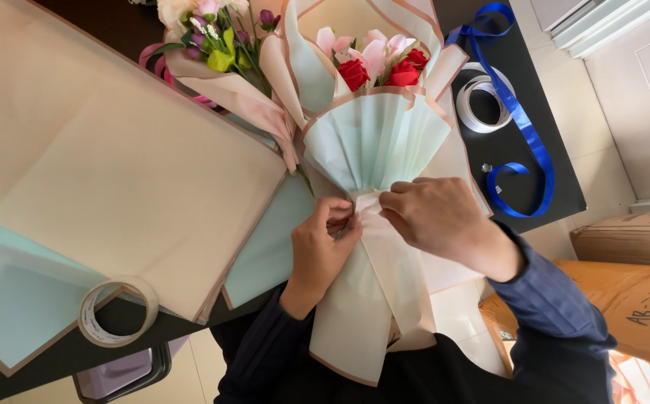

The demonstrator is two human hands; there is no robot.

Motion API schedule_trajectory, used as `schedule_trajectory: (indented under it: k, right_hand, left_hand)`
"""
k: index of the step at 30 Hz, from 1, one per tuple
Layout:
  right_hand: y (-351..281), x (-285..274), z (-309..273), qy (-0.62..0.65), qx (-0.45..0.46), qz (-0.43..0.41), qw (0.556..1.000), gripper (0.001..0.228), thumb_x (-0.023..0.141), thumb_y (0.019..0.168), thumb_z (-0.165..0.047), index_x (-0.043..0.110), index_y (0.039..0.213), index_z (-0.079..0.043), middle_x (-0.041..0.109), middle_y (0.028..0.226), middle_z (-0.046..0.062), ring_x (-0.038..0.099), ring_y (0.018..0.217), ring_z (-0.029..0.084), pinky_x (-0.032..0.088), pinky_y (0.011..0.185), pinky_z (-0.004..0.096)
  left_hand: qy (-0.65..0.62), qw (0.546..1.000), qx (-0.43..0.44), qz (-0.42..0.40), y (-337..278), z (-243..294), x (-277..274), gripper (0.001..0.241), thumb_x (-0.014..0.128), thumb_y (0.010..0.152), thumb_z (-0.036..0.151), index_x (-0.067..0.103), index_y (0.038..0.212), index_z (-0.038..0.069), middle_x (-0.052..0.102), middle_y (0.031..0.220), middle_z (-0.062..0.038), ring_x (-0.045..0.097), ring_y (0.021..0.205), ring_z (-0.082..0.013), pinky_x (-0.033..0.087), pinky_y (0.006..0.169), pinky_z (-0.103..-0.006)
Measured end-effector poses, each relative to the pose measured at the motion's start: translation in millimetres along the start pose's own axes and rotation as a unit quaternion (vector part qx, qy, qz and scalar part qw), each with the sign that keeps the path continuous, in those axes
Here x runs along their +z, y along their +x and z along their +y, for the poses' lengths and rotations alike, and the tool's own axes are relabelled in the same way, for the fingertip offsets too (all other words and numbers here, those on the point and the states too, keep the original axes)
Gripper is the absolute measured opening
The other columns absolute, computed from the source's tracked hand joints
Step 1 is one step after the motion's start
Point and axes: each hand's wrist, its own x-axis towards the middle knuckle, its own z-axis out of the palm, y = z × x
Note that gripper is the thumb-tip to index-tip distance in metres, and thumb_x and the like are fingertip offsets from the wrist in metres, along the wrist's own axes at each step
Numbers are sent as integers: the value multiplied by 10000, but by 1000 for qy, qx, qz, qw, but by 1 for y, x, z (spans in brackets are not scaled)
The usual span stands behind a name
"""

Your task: The person wraps a bouquet of lilies and roses by folding and taping layers of floral paper around the stems.

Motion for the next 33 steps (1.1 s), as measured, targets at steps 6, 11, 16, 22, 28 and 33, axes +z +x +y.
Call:
schedule_trajectory:
  k: [6, 11, 16, 22, 28, 33]
  right_hand:
    - [11, -34, 11, 154, -7, -149, 977, 214, 572, 957, -192, 782, 942, -229, 783, 776, 15, 691, 491, 193, 549, 575, 313]
    - [26, -26, 1, 217, -8, -178, 960, 197, 580, 946, -235, 749, 853, -195, 785, 770, 21, 716, 556, 273, 503, 546, 335]
    - [31, -7, 6, 186, 0, -155, 970, 172, 591, 924, -304, 734, 854, -241, 771, 733, -41, 721, 561, 273, 508, 533, 322]
    - [42, 4, 7, 155, -17, -149, 976, 159, 586, 919, -294, 725, 855, -251, 756, 704, -72, 723, 585, 240, 517, 555, 310]
    - [48, 7, 8, 156, -20, -164, 974, 147, 584, 921, -297, 719, 873, -262, 745, 688, -78, 697, 574, 241, 523, 578, 320]
    - [51, 12, 10, 150, -28, -173, 973, 151, 584, 910, -281, 728, 873, -259, 739, 673, -63, 692, 565, 253, 515, 560, 330]
  left_hand:
    - [-21, 999, -42, 12, -4, 4, 3, 352, 736, 872, 123, 411, 1005, 94, 783, 859, -142, 786, 719, -247, 641, 619, -330]
    - [-56, 997, -58, 21, -2, 6, 1, 381, 743, 877, 130, 387, 1005, 84, 781, 840, -151, 785, 724, -269, 641, 632, -340]
    - [-79, 994, -72, 5, 0, 3, 0, 363, 732, 885, 103, 387, 997, 84, 770, 840, -180, 777, 740, -297, 650, 647, -348]
    - [-89, 992, -89, 4, 1, 3, -1, 343, 729, 896, 96, 400, 986, 64, 766, 841, -218, 776, 736, -323, 649, 646, -366]
    - [-109, 990, -89, -4, 0, -3, -1, 344, 720, 893, 88, 400, 1017, 69, 767, 853, -215, 777, 740, -312, 660, 675, -372]
    - [-103, 991, -84, -3, -1, 1, -2, 337, 700, 899, 77, 398, 1047, 77, 764, 832, -203, 777, 748, -297, 663, 675, -379]
